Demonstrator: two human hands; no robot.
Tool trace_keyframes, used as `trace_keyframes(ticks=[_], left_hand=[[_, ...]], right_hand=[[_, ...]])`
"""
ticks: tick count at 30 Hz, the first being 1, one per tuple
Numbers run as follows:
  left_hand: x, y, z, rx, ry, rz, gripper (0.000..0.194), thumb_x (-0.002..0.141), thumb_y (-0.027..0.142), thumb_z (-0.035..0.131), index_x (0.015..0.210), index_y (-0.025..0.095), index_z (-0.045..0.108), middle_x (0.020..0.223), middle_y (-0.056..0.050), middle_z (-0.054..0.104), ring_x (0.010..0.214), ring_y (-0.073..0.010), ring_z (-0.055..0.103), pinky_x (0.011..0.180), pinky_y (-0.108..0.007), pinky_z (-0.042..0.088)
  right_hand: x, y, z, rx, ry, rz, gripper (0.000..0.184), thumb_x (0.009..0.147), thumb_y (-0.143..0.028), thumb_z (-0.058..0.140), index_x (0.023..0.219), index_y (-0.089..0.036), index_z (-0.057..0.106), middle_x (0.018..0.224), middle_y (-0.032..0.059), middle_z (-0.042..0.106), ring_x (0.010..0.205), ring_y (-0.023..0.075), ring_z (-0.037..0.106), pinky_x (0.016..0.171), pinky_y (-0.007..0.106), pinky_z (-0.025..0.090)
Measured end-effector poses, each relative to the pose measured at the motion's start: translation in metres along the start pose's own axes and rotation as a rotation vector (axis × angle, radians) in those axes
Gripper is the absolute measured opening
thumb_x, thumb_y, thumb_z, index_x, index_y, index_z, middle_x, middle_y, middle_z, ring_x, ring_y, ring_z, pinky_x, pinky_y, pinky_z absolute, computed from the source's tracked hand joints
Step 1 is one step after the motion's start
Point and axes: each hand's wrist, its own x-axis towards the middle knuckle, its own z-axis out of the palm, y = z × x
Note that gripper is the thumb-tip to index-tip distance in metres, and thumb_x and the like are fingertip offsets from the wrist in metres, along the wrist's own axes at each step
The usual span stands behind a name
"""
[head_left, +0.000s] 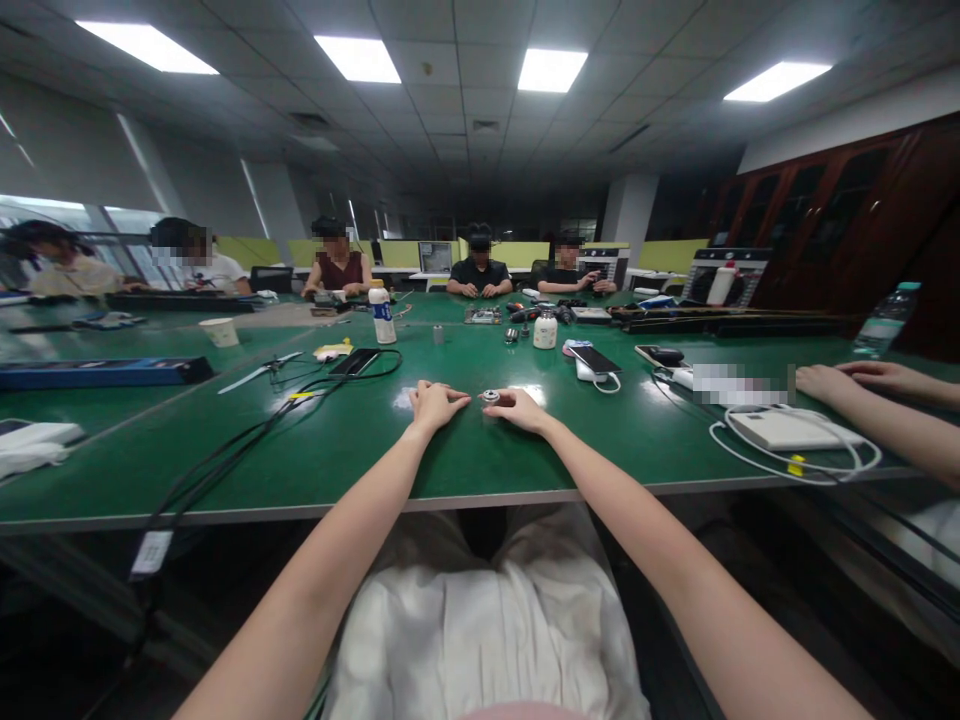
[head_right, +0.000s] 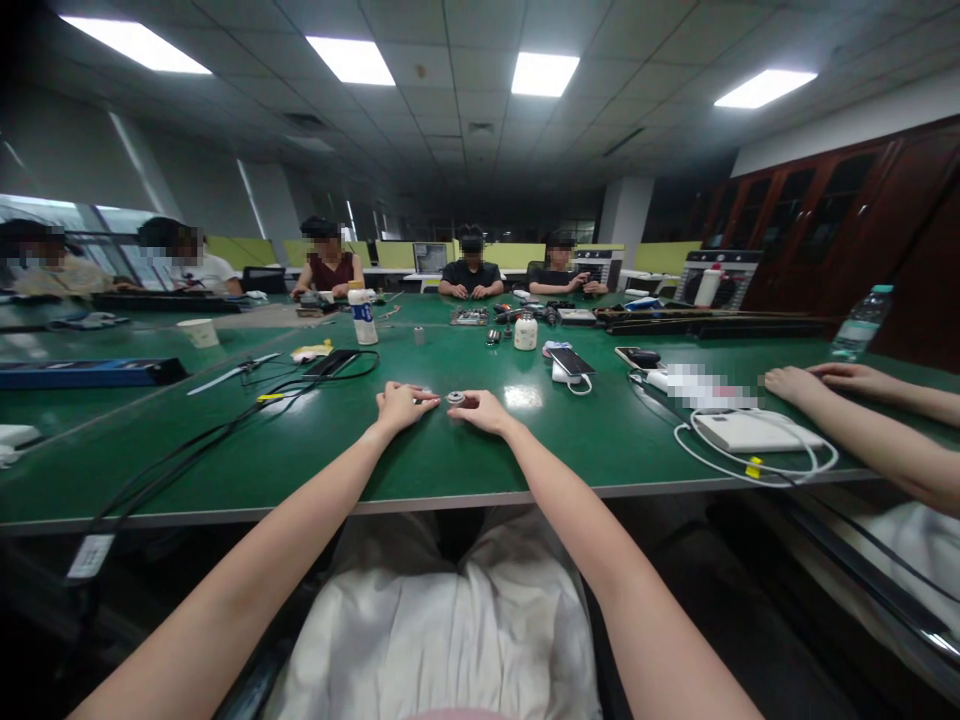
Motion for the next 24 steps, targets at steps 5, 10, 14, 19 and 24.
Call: trace_keyframes(ticks=[5, 10, 14, 19, 24], left_hand=[[-0.002, 0.013, -0.006, -0.054, 0.032, -0.022, 0.015, 0.075, 0.042, 0.077, 0.083, 0.031, 0.082, 0.106, -0.011, 0.076, 0.113, -0.0400, 0.047, 0.098, -0.058, 0.034], [-0.006, 0.037, -0.013, -0.209, 0.227, 0.132, 0.019, 0.087, 0.040, 0.066, 0.093, 0.030, 0.080, 0.099, -0.007, 0.077, 0.107, -0.0294, 0.055, 0.099, -0.046, 0.038], [-0.012, 0.047, -0.012, -0.253, 0.128, 0.233, 0.015, 0.085, 0.036, 0.068, 0.091, 0.029, 0.080, 0.091, -0.005, 0.077, 0.103, -0.0264, 0.057, 0.096, -0.040, 0.043], [-0.016, 0.049, -0.009, -0.282, 0.087, 0.269, 0.015, 0.084, 0.036, 0.069, 0.090, 0.027, 0.080, 0.090, -0.005, 0.077, 0.105, -0.0262, 0.057, 0.097, -0.039, 0.044], [-0.016, 0.048, -0.008, -0.313, 0.033, 0.269, 0.022, 0.084, 0.041, 0.067, 0.095, 0.027, 0.080, 0.094, -0.005, 0.078, 0.104, -0.0267, 0.058, 0.094, -0.038, 0.046]], right_hand=[[0.000, 0.005, -0.003, -0.152, -0.008, -0.050, 0.038, 0.075, -0.040, 0.076, 0.105, -0.016, 0.076, 0.093, 0.0049, 0.076, 0.087, 0.0198, 0.068, 0.090, 0.036, 0.051], [0.001, 0.008, -0.004, -0.124, -0.014, -0.046, 0.036, 0.076, -0.041, 0.075, 0.104, -0.018, 0.076, 0.096, 0.0050, 0.076, 0.090, 0.0204, 0.068, 0.091, 0.035, 0.050], [0.001, 0.008, -0.004, -0.107, -0.011, -0.031, 0.034, 0.074, -0.041, 0.075, 0.098, -0.016, 0.076, 0.094, 0.0042, 0.075, 0.086, 0.0194, 0.067, 0.087, 0.033, 0.049], [0.002, 0.008, -0.004, -0.103, -0.017, -0.025, 0.033, 0.073, -0.041, 0.073, 0.092, -0.014, 0.074, 0.085, 0.0025, 0.073, 0.080, 0.0178, 0.064, 0.082, 0.031, 0.047], [0.002, 0.007, -0.004, -0.059, -0.016, 0.003, 0.027, 0.072, -0.037, 0.072, 0.089, -0.016, 0.073, 0.085, 0.0012, 0.073, 0.083, 0.0177, 0.064, 0.084, 0.030, 0.046]])
